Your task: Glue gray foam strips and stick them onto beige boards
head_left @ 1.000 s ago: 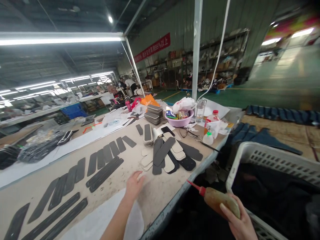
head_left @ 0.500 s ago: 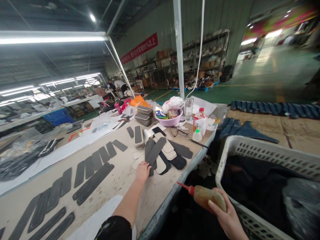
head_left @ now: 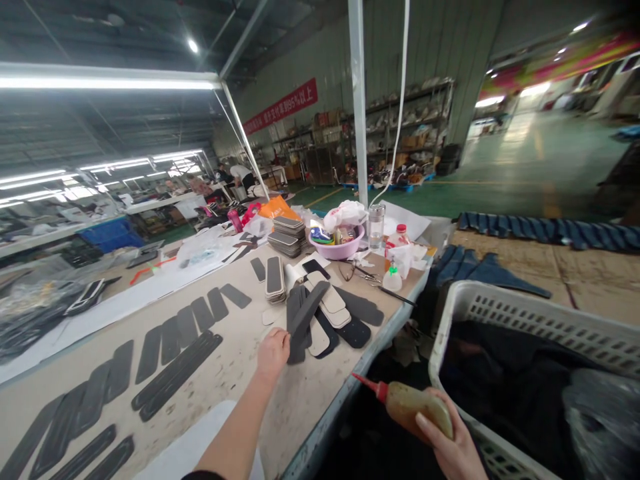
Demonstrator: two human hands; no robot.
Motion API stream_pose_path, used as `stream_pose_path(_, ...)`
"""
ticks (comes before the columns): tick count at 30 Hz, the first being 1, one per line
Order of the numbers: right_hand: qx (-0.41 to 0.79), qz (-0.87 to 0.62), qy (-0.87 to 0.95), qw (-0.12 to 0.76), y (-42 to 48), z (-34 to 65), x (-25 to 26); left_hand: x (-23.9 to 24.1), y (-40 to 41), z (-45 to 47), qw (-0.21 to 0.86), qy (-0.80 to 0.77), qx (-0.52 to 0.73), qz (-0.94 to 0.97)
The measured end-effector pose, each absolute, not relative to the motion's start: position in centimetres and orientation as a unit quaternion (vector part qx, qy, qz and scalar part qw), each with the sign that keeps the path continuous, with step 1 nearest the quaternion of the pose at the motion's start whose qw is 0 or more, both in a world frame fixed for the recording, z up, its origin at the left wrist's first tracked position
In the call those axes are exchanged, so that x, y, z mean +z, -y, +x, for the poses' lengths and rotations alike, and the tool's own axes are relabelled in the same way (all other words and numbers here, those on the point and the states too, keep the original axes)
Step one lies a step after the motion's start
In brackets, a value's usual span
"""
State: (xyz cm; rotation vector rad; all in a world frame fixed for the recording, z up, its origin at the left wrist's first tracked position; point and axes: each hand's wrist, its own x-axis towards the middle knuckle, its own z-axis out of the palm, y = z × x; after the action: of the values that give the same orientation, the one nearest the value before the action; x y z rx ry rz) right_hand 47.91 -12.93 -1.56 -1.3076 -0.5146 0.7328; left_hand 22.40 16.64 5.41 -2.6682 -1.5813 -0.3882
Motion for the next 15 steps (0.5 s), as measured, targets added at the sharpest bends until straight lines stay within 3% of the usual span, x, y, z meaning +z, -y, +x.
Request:
stream_pose_path(5,0.331,-0.588,0.224,0.703,12.9,48.0,-1.5,6.6,-11.0,14.9,0.018,0.436,-0.206,-0.876)
stream_pose_path(15,0.331,-0.638,0.228,0.657,12.4,47.1,-0.1,2.8,1.8,1.6,0.003,0.476,-0.094,-0.874)
